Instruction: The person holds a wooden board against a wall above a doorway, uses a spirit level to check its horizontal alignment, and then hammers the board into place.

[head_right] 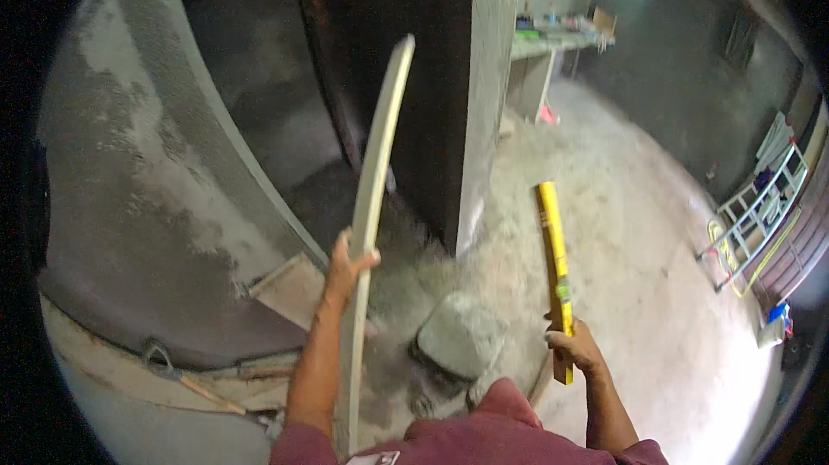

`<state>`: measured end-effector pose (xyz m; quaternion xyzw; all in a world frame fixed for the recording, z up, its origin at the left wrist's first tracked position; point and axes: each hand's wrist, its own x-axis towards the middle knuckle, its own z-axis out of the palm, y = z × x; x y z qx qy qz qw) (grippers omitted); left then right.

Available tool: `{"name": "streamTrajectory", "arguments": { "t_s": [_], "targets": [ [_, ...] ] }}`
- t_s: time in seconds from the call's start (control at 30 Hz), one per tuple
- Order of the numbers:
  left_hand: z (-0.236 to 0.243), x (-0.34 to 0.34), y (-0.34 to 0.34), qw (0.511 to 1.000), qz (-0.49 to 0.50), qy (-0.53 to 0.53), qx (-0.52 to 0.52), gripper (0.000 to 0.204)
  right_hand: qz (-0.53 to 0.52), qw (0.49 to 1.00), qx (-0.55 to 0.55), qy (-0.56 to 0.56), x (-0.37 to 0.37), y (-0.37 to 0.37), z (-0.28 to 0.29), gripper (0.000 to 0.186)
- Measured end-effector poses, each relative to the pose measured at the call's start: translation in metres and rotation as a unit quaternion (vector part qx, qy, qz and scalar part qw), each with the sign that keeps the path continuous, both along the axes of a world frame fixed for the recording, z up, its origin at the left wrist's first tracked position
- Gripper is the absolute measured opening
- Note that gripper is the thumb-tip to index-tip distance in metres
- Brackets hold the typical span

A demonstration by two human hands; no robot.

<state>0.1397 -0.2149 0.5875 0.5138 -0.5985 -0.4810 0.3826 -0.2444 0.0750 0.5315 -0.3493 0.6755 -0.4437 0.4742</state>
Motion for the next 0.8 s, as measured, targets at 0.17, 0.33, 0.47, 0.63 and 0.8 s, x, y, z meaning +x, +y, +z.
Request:
{"name": "streamTrajectory", "arguments": {
  "t_s": [0.17, 0.33, 0.47, 0.63, 0.8],
  "targets": [
    [0.013, -0.015, -0.065, 0.996, -0.003, -0.036, -0.078, 0.086, 0.215, 0.948, 0.187, 0.139, 0.033, 0.079, -0.147, 0.040],
    [0.025, -0.044, -0.131, 0.997, 0.017, -0.035, -0.060, 0.080, 0.387, 0.861, 0.303, 0.129, 0.070, 0.138, -0.260, 0.053],
    [0.032, -0.045, -0.188, 0.998, 0.032, 0.006, -0.057, 0.086, 0.392, 0.853, 0.296, 0.178, 0.107, 0.153, -0.283, 0.044],
    [0.035, -0.038, -0.258, 0.996, 0.021, 0.075, -0.052, 0.081, 0.219, 0.902, 0.371, 0.027, 0.123, 0.153, -0.270, 0.048],
    [0.026, 0.003, -0.340, 0.983, 0.043, 0.171, -0.050, 0.076, 0.037, 0.965, 0.261, 0.015, 0.119, 0.116, -0.157, 0.035]
  ]
}}
